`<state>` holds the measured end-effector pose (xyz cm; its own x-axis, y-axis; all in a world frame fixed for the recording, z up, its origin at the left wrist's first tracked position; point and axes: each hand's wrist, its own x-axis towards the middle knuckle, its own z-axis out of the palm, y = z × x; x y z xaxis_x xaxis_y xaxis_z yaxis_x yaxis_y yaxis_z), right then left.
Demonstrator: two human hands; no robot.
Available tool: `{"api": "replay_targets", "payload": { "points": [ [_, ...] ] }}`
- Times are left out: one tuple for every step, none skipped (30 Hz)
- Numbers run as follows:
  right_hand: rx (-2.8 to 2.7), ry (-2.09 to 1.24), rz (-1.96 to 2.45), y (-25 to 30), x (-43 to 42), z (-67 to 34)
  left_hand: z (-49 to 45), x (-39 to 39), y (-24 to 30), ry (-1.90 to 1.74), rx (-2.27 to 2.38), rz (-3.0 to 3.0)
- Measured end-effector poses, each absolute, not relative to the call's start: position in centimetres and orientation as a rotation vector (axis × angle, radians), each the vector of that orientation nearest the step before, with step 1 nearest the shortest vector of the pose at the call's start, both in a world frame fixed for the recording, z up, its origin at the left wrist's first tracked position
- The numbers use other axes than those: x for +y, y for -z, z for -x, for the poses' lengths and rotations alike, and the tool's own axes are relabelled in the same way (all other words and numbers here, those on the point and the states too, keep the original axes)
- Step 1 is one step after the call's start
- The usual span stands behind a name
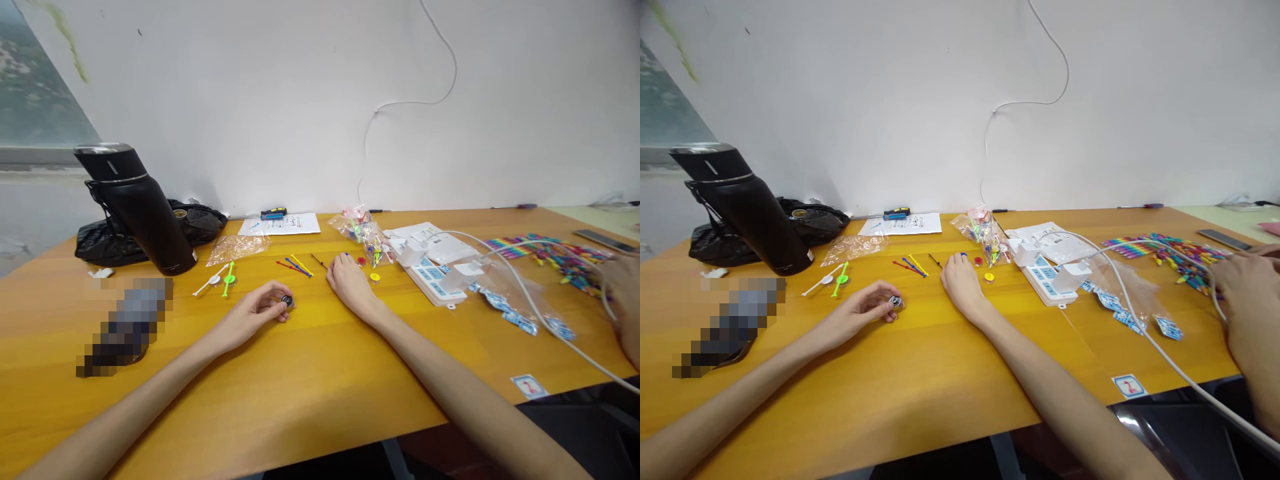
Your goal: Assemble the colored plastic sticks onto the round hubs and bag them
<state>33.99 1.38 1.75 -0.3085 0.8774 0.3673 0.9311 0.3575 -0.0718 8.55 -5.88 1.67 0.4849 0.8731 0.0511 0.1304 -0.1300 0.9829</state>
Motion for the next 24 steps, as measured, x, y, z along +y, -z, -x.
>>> {"api": "replay_targets", "payload": {
  "points": [
    [-2.265, 0.194, 1.585, -1.7, 1.4, -34.0, -8.6, -5.9, -1.6, -0.816, 0.887, -1.585],
    [-2.247, 0.165, 1.578, -1.7, 1.5, -34.0, -8.5, -5.8, -1.6, -0.819, 0.884, -1.581],
    [-2.235, 0.148, 1.577, -1.7, 1.5, -34.0, -8.5, -5.8, -1.5, -0.821, 0.881, -1.577],
    [-2.22, 0.111, 1.568, -1.7, 1.6, -34.1, -8.5, -5.8, -1.5, -0.826, 0.879, -1.574],
    [-2.191, 0.03, 1.537, -1.7, 1.7, -34.0, -8.5, -5.8, -1.5, -0.831, 0.877, -1.573],
    [-2.14, -0.112, 1.473, -1.7, 1.8, -34.0, -8.5, -5.8, -1.5, -0.837, 0.877, -1.571],
    [-2.068, -0.302, 1.375, -1.7, 1.8, -33.8, -8.6, -5.8, -1.5, -0.845, 0.878, -1.562],
    [-1.978, -0.512, 1.252, -1.7, 1.8, -33.6, -8.6, -5.8, -1.5, -0.857, 0.879, -1.545],
    [-1.886, -0.708, 1.125, -1.8, 1.7, -33.4, -8.7, -5.8, -1.5, -0.872, 0.881, -1.52],
    [-1.815, -0.864, 1.021, -1.8, 1.5, -33.1, -8.7, -5.8, -1.5, -0.888, 0.884, -1.488],
    [-1.788, -0.967, 0.956, -1.9, 1.2, -32.7, -8.8, -5.7, -1.6, -0.905, 0.886, -1.452],
    [-1.794, -1.037, 0.922, -2.0, 0.8, -32.3, -8.8, -5.7, -1.6, -0.925, 0.889, -1.416],
    [-1.822, -1.075, 0.911, -2.1, 0.3, -31.9, -8.8, -5.6, -1.6, -0.944, 0.894, -1.385],
    [-1.87, -1.078, 0.914, -2.3, -0.4, -31.5, -8.8, -5.5, -1.5, -0.963, 0.902, -1.358],
    [-1.934, -1.047, 0.925, -2.4, -1.0, -31.2, -8.8, -5.5, -1.5, -0.976, 0.911, -1.335],
    [-2.007, -0.991, 0.939, -2.6, -1.7, -30.8, -8.8, -5.4, -1.4, -0.985, 0.922, -1.319],
    [-2.079, -0.916, 0.953, -2.8, -2.4, -30.5, -8.7, -5.3, -1.3, -0.989, 0.928, -1.311],
    [-2.146, -0.832, 0.966, -2.9, -3.0, -30.3, -8.6, -5.3, -1.2, -0.988, 0.926, -1.314],
    [-2.201, -0.754, 0.977, -3.0, -3.5, -30.1, -8.6, -5.3, -1.1, -0.982, 0.916, -1.329],
    [-2.239, -0.696, 0.989, -3.1, -3.9, -30.0, -8.5, -5.3, -1.0, -0.972, 0.903, -1.357],
    [-2.263, -0.661, 0.999, -3.1, -4.2, -30.0, -8.5, -5.4, -0.9, -0.958, 0.891, -1.397],
    [-2.279, -0.644, 1.004, -3.1, -4.4, -29.9, -8.5, -5.4, -0.9, -0.947, 0.884, -1.441],
    [-2.286, -0.65, 1.001, -3.1, -4.4, -29.9, -8.5, -5.5, -0.9, -0.938, 0.884, -1.481],
    [-2.284, -0.688, 0.987, -3.1, -4.3, -30.0, -8.5, -5.6, -0.8, -0.932, 0.889, -1.509]
  ]
}}
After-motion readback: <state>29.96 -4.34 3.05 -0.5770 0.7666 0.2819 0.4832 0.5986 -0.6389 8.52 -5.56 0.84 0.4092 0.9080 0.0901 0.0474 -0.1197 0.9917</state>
